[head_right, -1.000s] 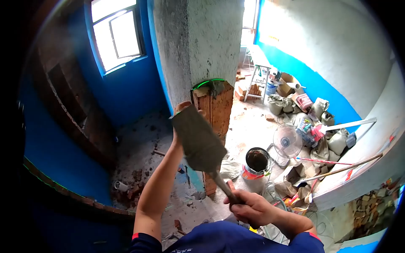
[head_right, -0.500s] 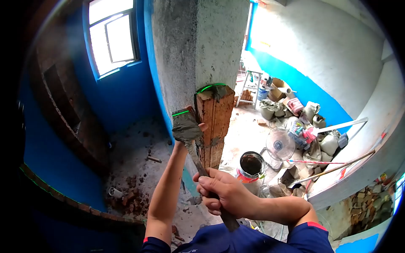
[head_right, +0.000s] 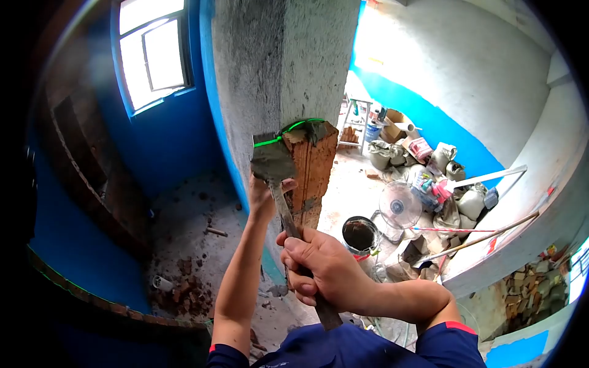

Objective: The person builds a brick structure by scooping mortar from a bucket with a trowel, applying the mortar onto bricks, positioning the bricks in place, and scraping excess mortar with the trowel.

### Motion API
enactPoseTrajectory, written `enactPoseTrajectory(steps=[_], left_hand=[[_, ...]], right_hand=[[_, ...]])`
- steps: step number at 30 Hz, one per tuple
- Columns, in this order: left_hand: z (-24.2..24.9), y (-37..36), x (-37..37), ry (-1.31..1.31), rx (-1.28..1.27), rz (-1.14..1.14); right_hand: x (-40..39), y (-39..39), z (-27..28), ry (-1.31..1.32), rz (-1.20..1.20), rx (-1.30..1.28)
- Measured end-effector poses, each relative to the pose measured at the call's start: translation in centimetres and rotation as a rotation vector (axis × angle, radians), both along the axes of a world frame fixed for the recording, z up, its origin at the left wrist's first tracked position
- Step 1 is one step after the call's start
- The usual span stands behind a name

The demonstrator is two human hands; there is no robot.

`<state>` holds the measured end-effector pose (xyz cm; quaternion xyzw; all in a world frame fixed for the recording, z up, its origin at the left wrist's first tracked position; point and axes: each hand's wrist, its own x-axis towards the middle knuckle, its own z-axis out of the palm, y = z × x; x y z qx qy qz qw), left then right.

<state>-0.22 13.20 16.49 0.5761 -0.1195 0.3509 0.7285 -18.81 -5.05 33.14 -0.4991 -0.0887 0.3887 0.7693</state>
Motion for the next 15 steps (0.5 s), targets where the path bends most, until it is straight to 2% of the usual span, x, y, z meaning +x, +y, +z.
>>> enactPoseTrajectory(steps=[4,8,10,12,15], left_hand=[[2.3,0.2,-1.3,0.04,0.345,0.276],[3.3,0.2,-2.2,0.055,0.408,0.322],[3.9,0.2,-2.6,0.093,0.392,0.289],[4.3,0.4,-2.6,0.084,0.435,0.302],[4.3,0.8,-2.6,0.115,0.49,0.295]], right_hand=[[-0.5,0.0,0.9,-0.099,-0.029,-0.034],[-1.2,-2.7,0.9,-0.24,-0.059,-0.035],[-1.2,-4.9,0.3,-0.36,-0.066,0.08],[0.0,-7.3,-1.0,-0.366,-0.041,0.21],[1.0,-9.9,-2.7,-0.374,-0.064,0.116]])
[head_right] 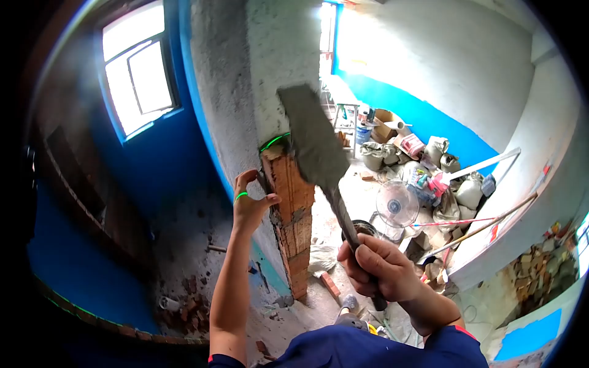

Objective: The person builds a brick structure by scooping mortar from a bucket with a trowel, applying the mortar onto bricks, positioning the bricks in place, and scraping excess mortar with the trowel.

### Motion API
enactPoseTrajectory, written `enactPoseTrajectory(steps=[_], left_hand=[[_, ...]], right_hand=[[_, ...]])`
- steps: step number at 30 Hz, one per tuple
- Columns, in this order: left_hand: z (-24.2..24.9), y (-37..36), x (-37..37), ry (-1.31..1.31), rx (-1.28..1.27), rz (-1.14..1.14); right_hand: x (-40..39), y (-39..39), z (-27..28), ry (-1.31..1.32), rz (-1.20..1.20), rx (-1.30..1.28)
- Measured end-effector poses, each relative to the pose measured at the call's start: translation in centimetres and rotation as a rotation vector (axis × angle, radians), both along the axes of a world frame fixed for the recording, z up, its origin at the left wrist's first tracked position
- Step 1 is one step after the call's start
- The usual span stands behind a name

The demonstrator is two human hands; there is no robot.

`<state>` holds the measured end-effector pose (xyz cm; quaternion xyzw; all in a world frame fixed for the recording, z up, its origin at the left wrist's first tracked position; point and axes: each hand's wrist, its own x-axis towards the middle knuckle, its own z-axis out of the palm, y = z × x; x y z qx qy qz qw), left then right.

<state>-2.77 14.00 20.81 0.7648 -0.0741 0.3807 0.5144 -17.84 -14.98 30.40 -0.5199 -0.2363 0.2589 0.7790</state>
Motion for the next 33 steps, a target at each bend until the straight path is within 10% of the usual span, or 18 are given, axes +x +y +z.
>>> enactPoseTrajectory(steps=[8,19,33], left_hand=[[-0.1,1.8,1.0,0.074,0.084,-0.039],[0.8,3.7,1.0,0.231,-0.123,-0.249],[1.1,7.0,-0.7,0.271,-0.117,-0.202]], right_hand=[[3.9,-0.4,-3.8,0.241,0.342,0.308],[5.8,3.5,-15.3,0.091,0.039,-0.019],[8.9,-6.2,-17.7,0.964,0.114,-0.042]])
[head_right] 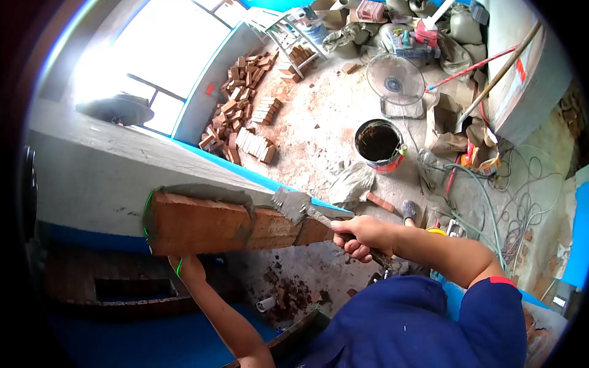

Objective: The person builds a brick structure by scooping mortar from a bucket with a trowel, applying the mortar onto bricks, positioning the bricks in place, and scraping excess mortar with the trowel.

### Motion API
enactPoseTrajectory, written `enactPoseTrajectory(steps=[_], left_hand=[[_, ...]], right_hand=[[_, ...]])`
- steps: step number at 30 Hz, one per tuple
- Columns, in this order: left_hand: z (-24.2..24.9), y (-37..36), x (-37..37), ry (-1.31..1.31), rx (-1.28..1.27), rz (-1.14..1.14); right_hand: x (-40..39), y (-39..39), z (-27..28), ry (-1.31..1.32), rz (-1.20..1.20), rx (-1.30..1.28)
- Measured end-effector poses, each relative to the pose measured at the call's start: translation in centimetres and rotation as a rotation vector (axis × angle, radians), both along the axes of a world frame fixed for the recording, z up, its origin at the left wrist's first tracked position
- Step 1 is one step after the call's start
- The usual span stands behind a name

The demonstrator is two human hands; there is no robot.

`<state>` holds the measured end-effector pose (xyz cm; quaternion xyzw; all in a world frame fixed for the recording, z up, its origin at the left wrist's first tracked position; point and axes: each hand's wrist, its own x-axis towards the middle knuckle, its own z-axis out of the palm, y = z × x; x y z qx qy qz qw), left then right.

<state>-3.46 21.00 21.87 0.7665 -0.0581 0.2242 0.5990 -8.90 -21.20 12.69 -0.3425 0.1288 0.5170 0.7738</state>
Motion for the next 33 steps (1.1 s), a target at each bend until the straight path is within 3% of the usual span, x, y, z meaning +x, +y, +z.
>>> enactPoseTrajectory(steps=[7,13,17,20,21,22,23,24,25,27,33], left_hand=[[-3.4,1.2,-3.1,-0.035,-0.271,0.003],[-11.2,2.8,-7.4,0.09,-0.343,0.399],[-16.4,2.7,-10.9,0.328,-0.267,0.286],[-22.1,2.7,-14.6,0.613,-0.228,0.55],[-25.4,4.4,-16.6,0.687,-0.291,0.578],[-27.5,5.3,-18.8,0.699,-0.364,0.439],[-29.3,5.2,-20.2,0.857,-0.243,0.578],[-29.5,3.7,-21.1,0.969,-0.245,0.654],[-30.7,3.7,-22.9,1.011,-0.472,0.601],[-33.6,4.9,-26.3,1.154,-0.536,0.608],[-36.0,3.4,-29.8,1.382,-0.564,0.794]], right_hand=[[2.7,-0.2,2.5,0.113,0.125,0.115],[2.9,0.9,3.9,0.186,0.169,0.169],[3.2,1.0,4.5,0.194,0.163,0.205],[3.2,0.8,4.9,0.212,0.147,0.229],[3.2,0.8,5.1,0.196,0.154,0.197],[3.2,0.8,5.3,0.193,0.153,0.197],[3.2,0.6,5.6,0.175,0.16,0.181],[3.2,0.5,5.8,0.158,0.167,0.164],[3.1,0.5,6.1,0.151,0.163,0.171],[3.1,0.6,6.7,0.145,0.159,0.153],[3.4,0.4,7.7,0.104,0.184,0.138]])
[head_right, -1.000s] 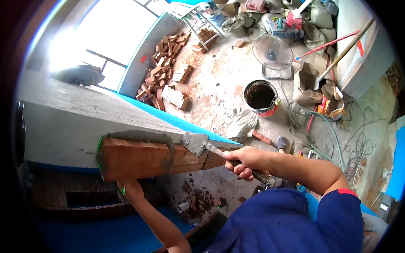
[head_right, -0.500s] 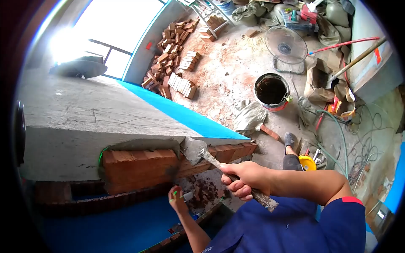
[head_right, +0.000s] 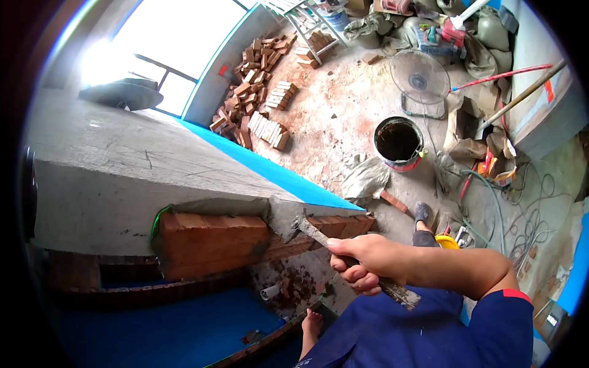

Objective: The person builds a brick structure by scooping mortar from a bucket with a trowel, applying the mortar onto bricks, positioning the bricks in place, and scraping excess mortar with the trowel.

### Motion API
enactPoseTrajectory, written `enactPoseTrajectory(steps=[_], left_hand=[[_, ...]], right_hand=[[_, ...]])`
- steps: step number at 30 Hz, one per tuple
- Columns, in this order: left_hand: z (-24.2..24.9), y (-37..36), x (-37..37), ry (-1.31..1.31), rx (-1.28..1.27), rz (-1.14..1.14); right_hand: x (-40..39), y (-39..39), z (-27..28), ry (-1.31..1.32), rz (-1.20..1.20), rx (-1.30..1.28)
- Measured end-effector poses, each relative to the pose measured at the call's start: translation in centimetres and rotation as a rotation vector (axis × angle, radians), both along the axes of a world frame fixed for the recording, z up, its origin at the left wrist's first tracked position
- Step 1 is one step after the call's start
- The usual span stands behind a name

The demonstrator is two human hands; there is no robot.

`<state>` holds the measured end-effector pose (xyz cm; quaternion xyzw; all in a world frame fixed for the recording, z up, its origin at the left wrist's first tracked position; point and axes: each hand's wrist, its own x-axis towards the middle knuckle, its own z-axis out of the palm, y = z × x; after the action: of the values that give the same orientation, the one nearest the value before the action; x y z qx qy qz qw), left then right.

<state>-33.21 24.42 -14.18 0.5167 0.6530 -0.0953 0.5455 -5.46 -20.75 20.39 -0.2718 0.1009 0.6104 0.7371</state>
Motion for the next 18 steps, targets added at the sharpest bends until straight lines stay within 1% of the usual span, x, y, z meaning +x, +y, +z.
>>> enactPoseTrajectory(steps=[4,6,9,14,16,18], left_hand=[[-0.3,-0.1,1.0,-0.03,-0.025,-0.014],[-0.8,0.0,1.9,-0.097,-0.018,-0.029],[1.1,-1.7,4.4,-0.137,-0.008,-0.07],[0.4,-2.2,5.3,-0.162,-0.012,-0.099],[-0.4,-1.8,4.7,-0.221,-0.085,-0.134],[-1.2,-1.9,4.2,-0.186,-0.077,-0.117]], right_hand=[[-0.1,-0.1,0.6,-0.002,-0.023,-0.041],[-0.1,-0.1,0.8,-0.018,-0.023,-0.054],[-0.1,0.0,1.1,-0.039,-0.029,-0.067],[-0.2,-0.3,1.6,-0.048,-0.019,-0.067],[-0.3,-0.4,1.8,-0.05,-0.024,-0.033],[-0.4,-0.5,1.7,-0.042,-0.02,0.001]])
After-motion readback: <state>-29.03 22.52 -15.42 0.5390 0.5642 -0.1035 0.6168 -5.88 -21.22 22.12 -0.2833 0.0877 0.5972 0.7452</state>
